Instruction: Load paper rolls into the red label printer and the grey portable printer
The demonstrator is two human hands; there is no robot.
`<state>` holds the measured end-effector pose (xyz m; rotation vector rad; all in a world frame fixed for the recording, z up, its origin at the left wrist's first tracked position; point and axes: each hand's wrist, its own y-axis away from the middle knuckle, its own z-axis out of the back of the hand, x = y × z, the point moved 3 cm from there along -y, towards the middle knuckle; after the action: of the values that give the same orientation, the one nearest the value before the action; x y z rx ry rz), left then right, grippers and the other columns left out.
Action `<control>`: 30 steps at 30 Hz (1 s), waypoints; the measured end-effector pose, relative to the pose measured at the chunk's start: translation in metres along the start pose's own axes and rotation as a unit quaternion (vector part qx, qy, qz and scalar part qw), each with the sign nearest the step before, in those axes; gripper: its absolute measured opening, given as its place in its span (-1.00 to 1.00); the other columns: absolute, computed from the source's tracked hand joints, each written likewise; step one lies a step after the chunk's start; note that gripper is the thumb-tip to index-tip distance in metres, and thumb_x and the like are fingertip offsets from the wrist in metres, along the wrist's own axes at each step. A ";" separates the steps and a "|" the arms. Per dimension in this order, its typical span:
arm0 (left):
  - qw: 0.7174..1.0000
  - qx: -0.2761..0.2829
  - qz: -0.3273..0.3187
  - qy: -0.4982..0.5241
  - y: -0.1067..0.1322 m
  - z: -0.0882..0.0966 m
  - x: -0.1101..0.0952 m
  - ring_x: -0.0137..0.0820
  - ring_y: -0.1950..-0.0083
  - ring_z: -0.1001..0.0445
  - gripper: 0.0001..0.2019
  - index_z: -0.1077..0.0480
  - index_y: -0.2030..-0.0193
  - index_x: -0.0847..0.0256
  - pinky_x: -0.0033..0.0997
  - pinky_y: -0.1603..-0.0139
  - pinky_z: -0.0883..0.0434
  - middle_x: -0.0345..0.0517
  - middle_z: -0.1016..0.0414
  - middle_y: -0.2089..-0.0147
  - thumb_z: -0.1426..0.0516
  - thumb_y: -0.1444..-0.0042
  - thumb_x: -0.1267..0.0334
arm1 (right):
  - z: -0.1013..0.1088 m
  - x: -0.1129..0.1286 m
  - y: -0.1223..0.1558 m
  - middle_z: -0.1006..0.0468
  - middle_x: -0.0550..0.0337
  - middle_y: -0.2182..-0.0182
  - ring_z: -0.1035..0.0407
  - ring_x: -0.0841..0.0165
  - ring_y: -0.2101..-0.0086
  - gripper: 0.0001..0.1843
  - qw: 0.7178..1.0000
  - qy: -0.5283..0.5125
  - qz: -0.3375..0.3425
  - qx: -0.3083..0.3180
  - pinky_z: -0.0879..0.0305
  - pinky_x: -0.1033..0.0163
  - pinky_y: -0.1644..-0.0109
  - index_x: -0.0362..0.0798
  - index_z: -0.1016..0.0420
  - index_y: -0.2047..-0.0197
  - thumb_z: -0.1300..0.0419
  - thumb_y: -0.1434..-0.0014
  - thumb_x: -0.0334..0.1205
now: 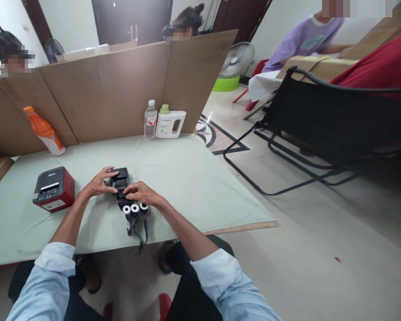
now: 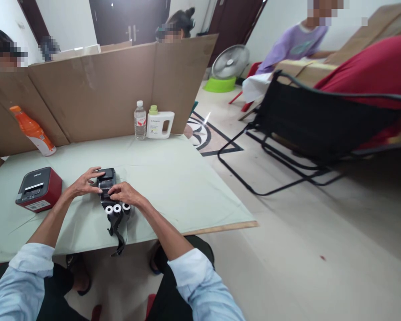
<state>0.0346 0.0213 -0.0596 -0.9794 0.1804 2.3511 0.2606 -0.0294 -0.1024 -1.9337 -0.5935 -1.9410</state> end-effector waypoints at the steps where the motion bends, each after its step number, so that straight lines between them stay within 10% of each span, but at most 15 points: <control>1: 1.000 0.004 -0.001 -0.004 0.002 0.000 0.000 0.09 -0.48 -0.22 -0.21 -0.45 -0.33 -0.05 0.09 -0.25 -0.48 0.09 -0.09 -0.54 -0.45 0.07 -0.11 | 0.000 0.000 0.000 -0.50 0.32 0.56 -0.28 0.44 0.50 -0.75 1.000 -0.001 0.000 0.001 -0.16 0.31 0.36 -0.11 -0.64 0.29 -0.33 0.10 -0.22; 15: 0.993 0.002 0.019 -0.117 0.015 -0.008 -0.003 0.07 -0.43 -0.35 -0.10 -0.35 -0.43 -0.04 0.00 -0.42 -0.34 0.08 -0.01 -0.60 -0.46 0.12 0.16 | 0.010 -0.002 0.003 -0.56 0.31 0.53 -0.46 0.36 0.46 -0.73 0.994 -0.031 0.023 -0.106 -0.36 0.26 0.30 0.02 -0.27 0.26 -0.27 -0.08 -0.09; 30: 0.965 -0.016 0.102 -0.240 0.028 -0.025 -0.019 0.15 -0.45 -0.32 -0.07 -0.18 -0.52 -0.14 0.07 -0.32 -0.41 0.07 -0.02 -0.60 -0.41 0.00 0.16 | 0.014 -0.023 -0.006 -0.56 0.20 0.41 -0.45 0.35 0.37 -0.62 0.991 0.038 0.018 -0.130 -0.33 0.30 0.32 -0.13 -0.53 -0.05 -0.14 -0.26 -0.11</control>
<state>0.0447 -0.0190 -0.0665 -0.3932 0.0545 2.7094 0.2703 -0.0182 -0.1254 -1.9922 -0.2942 -2.1485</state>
